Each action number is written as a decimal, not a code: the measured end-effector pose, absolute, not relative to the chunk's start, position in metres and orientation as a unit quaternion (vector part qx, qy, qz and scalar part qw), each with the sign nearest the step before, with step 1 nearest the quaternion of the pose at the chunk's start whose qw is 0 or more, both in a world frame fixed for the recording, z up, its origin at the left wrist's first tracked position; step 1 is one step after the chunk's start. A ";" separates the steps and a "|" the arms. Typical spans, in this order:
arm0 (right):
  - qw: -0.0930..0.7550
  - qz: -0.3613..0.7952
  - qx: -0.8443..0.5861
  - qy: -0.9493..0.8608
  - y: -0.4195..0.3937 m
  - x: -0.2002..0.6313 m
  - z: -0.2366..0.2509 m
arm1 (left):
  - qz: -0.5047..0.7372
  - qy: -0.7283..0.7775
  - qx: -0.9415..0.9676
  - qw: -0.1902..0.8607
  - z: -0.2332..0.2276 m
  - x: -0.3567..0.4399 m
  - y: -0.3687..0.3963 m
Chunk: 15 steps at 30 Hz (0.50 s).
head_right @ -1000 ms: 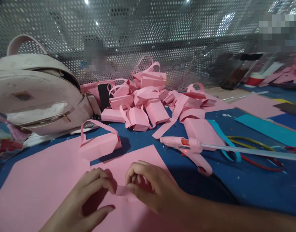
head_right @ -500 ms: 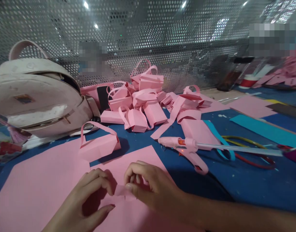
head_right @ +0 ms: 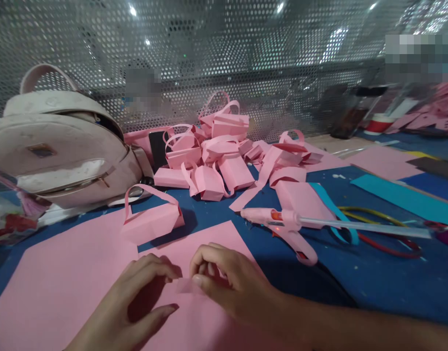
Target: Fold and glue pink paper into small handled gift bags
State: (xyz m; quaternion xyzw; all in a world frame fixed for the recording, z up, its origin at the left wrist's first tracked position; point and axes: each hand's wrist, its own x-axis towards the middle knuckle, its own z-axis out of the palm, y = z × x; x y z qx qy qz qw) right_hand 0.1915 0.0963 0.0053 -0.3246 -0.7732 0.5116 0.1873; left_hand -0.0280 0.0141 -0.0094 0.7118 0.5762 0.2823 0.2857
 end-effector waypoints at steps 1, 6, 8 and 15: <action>0.185 0.511 -0.326 -0.773 0.096 0.191 0.006 | 0.278 0.577 0.716 0.278 -0.010 -0.028 0.014; 0.188 0.506 -0.316 -0.780 0.096 0.190 0.008 | 0.235 0.579 0.743 0.237 -0.008 -0.026 0.016; 0.187 0.504 -0.320 -0.780 0.095 0.188 0.009 | 0.226 0.585 0.741 0.240 -0.005 -0.024 0.017; 0.188 0.494 -0.322 -0.786 0.093 0.186 0.008 | 0.218 0.607 0.722 0.251 -0.001 -0.018 0.017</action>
